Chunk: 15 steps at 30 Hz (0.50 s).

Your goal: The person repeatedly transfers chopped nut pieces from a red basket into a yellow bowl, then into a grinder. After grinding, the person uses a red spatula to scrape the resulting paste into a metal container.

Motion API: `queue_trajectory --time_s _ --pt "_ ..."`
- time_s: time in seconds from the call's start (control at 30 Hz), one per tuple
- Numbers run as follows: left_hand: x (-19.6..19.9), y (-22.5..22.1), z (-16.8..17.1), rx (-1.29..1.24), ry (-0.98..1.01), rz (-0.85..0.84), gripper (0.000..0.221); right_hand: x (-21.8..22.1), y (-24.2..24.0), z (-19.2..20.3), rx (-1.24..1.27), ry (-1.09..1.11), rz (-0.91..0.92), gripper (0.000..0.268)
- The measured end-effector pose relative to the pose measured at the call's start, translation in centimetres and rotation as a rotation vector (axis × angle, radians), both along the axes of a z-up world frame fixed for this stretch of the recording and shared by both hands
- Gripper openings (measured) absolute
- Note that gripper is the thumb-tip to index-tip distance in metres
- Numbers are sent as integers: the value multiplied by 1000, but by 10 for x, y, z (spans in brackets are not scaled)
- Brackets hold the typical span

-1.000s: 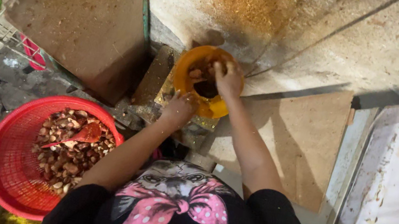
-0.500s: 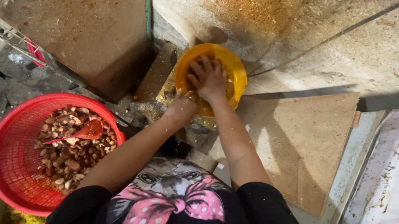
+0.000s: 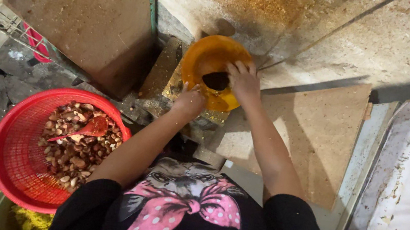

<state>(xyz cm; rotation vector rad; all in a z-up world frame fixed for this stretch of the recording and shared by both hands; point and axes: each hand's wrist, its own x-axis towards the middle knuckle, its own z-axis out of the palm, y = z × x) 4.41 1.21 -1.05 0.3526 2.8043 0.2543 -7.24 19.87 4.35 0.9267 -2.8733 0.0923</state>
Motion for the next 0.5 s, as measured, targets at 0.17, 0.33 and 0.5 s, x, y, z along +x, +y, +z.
queue_trajectory --time_s 0.17,0.33,0.5 --pt "-2 1 -8 98 79 39 35 36 13 17 -49 -25 -37 45" --pt "-4 0 -1 74 65 5 38 66 6 16 -84 -170 -106 46" --pt "-3 -1 11 28 -2 -9 36 74 2 -2 -119 -137 -99 45"
